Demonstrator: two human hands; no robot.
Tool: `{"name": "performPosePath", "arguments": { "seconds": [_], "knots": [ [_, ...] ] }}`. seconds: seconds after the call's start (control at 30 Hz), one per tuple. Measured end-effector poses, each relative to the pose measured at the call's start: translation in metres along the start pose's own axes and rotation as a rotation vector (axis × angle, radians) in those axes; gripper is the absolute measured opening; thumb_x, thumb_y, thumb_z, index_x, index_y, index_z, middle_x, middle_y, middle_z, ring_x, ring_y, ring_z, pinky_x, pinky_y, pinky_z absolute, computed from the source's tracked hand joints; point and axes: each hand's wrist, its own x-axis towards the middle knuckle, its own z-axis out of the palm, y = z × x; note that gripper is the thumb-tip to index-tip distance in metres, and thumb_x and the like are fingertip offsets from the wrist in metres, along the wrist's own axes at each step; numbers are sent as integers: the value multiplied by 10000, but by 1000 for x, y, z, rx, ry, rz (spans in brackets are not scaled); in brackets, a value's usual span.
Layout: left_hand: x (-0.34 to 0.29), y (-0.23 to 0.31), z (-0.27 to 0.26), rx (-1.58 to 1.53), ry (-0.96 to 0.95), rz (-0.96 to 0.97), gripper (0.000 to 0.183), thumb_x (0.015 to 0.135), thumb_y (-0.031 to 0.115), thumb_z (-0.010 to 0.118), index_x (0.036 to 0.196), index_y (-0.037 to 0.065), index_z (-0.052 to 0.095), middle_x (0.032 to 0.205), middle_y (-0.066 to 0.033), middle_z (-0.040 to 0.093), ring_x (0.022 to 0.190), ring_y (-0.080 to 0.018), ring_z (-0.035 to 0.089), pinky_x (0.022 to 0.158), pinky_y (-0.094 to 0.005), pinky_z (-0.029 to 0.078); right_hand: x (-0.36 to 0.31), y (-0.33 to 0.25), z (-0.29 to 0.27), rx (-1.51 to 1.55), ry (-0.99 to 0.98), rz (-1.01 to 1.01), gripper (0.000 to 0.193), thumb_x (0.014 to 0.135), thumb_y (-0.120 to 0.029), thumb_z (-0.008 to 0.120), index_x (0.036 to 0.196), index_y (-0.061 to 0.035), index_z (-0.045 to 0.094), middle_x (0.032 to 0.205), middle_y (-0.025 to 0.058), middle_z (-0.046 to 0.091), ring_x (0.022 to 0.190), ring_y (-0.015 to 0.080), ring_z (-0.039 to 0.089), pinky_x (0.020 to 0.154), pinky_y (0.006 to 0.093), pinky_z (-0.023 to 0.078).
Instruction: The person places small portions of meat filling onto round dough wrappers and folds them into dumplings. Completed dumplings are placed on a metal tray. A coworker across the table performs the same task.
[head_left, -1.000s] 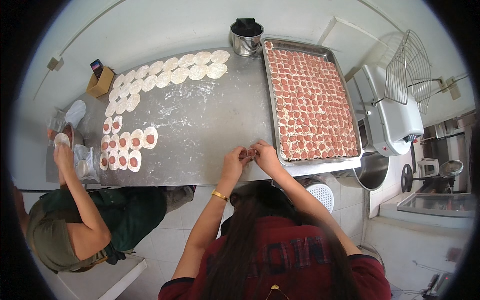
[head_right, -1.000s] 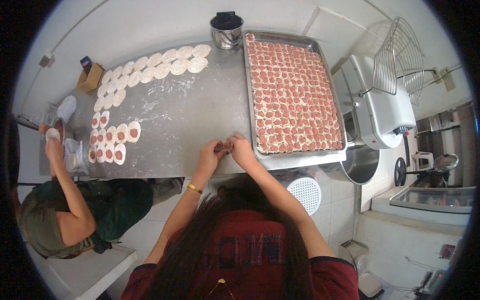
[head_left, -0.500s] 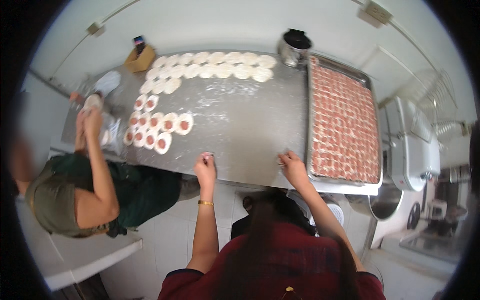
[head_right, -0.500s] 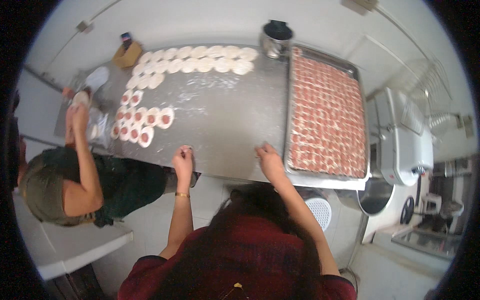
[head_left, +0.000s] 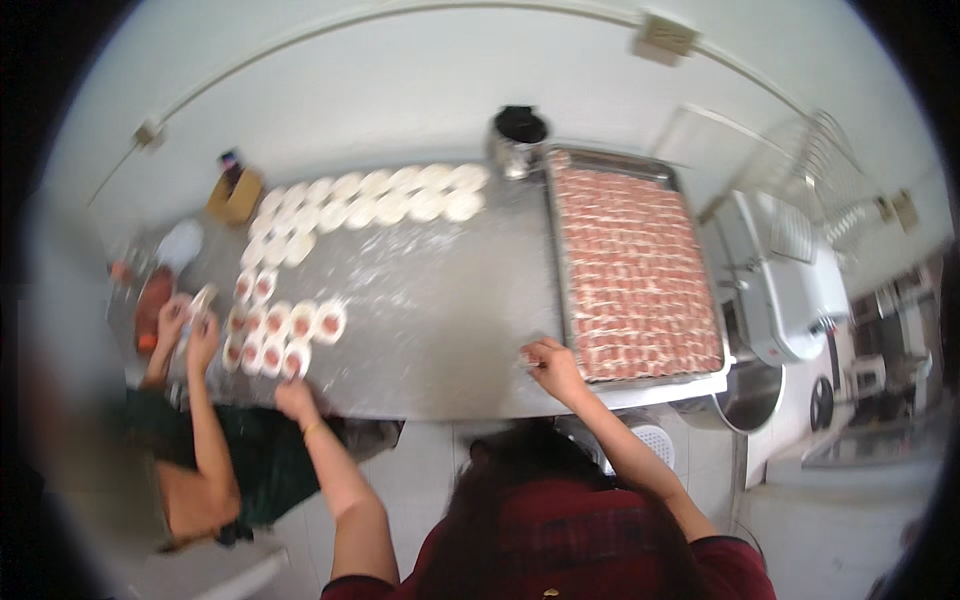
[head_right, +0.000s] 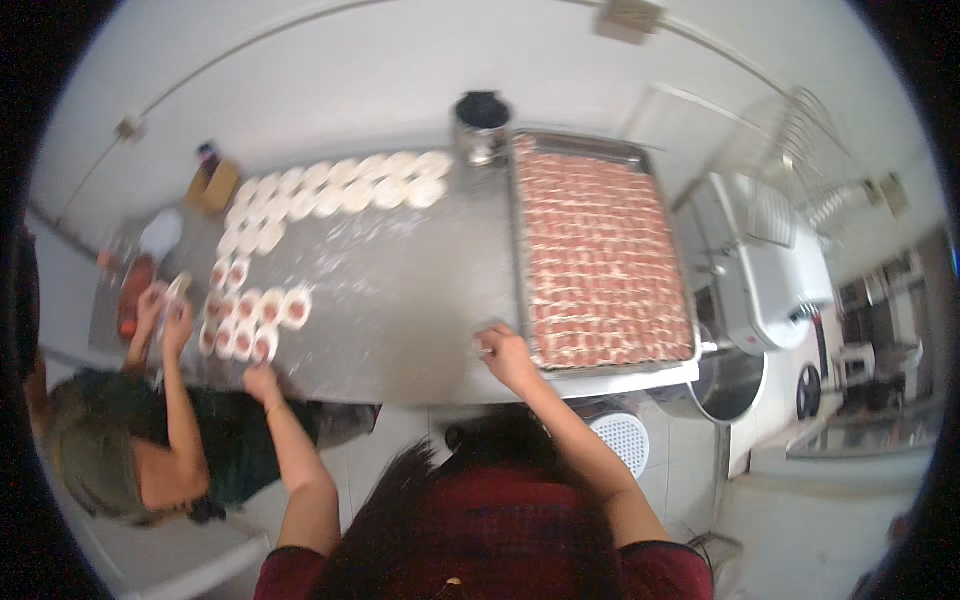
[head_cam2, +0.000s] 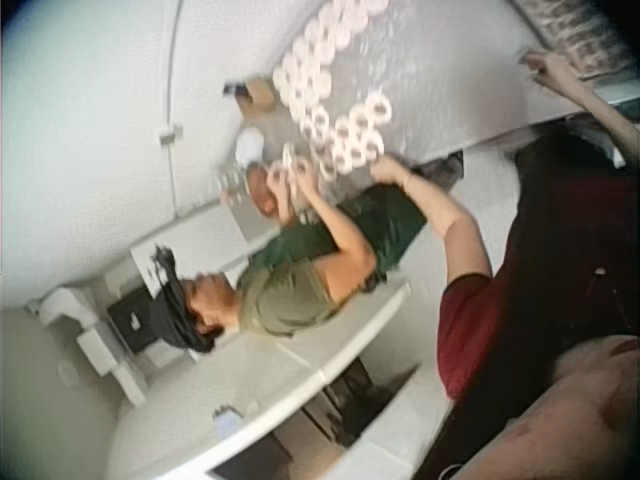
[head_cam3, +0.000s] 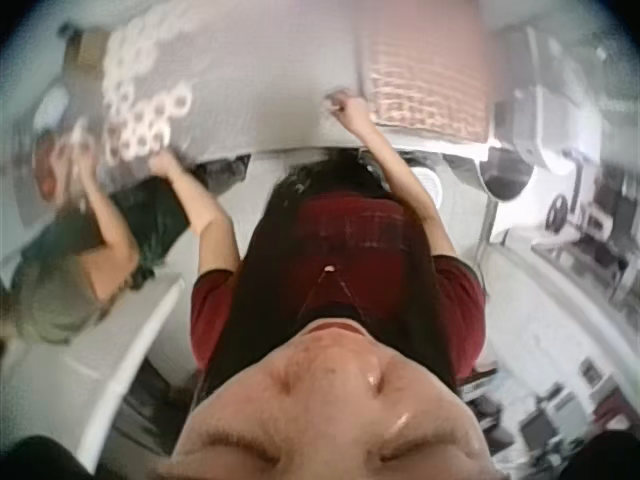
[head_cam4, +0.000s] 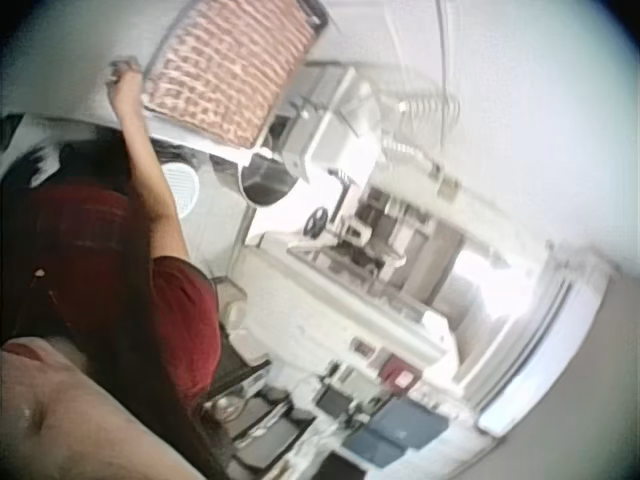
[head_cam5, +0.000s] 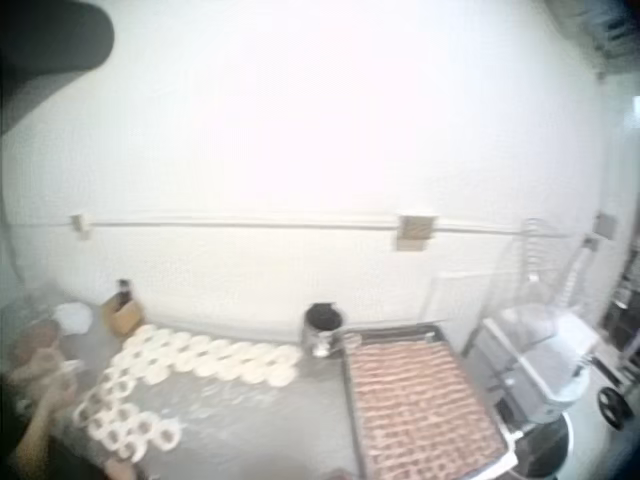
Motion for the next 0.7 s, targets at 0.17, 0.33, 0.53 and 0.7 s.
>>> {"name": "performPosePath", "arguments": {
  "seconds": [0.17,0.33,0.53,0.7],
  "knots": [
    [26,-41,26,-1010,-100,-250,388,814,275,634,1045,-36,621,1108,-138,618,1035,-262,576,880,-395,440,43,78,-81,85,240,23,353,637,-11,704,984,-54,665,906,130,618,824,291,616,725,375,509],
    [-41,-15,8,-1469,-190,-348,415,909,228,465,1203,-64,480,1255,-151,512,1171,-254,492,1004,-359,407,98,137,-239,19,417,161,414,656,-86,744,1063,-69,672,930,121,665,843,218,642,730,340,498],
    [-137,20,-4,-1607,-300,-470,441,914,192,439,1269,-68,468,1300,-138,518,1178,-236,517,970,-315,457,203,267,-343,-134,461,195,379,637,-88,694,1016,-84,686,886,140,670,767,287,647,706,360,504],
    [-209,34,-7,-1673,-497,-466,414,896,137,461,1259,-63,466,1245,-155,558,1155,-251,546,965,-347,486,283,319,-351,-253,325,234,293,634,-67,626,918,-82,695,855,162,662,807,331,630,729,385,497]
  ]
}}
